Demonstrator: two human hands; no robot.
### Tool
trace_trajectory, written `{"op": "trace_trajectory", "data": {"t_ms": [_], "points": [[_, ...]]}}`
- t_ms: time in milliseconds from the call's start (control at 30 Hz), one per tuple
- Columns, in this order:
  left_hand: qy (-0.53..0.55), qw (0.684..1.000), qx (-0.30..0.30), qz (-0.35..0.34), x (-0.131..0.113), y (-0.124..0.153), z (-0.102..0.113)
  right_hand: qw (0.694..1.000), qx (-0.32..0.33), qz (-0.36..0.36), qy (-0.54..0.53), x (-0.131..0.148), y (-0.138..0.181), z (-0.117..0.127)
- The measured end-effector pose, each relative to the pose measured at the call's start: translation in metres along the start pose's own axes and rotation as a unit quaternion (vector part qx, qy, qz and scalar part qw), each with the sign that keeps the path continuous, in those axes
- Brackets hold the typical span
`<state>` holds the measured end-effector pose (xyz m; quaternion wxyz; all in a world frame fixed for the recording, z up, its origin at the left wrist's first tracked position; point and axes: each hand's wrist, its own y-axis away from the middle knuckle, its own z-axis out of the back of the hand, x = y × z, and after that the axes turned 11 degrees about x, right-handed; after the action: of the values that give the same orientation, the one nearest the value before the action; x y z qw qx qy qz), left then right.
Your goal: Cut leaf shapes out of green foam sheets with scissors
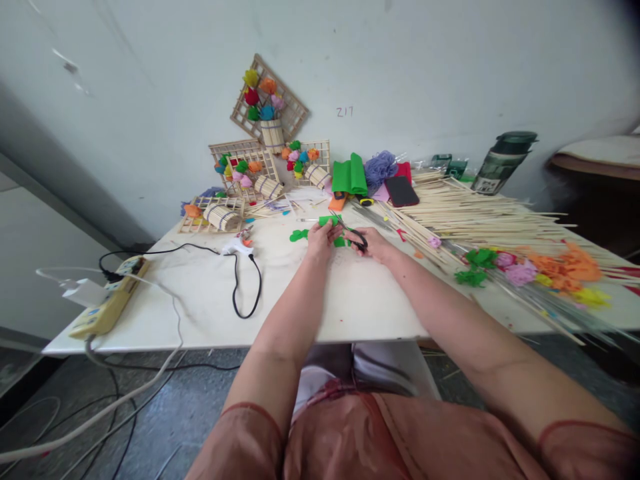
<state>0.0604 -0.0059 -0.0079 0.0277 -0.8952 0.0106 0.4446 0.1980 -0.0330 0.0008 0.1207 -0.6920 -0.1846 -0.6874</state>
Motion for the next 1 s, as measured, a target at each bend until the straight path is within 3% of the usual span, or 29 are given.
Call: {"op": "trace_trajectory", "data": {"t_ms": [1000], "points": [[-0.004, 1.000, 0.005, 0.018, -0.0036, -0.0007, 0.0023, 0.999, 0.007, 0.031, 0.019, -0.0040, -0.0054, 0.0034]]}}
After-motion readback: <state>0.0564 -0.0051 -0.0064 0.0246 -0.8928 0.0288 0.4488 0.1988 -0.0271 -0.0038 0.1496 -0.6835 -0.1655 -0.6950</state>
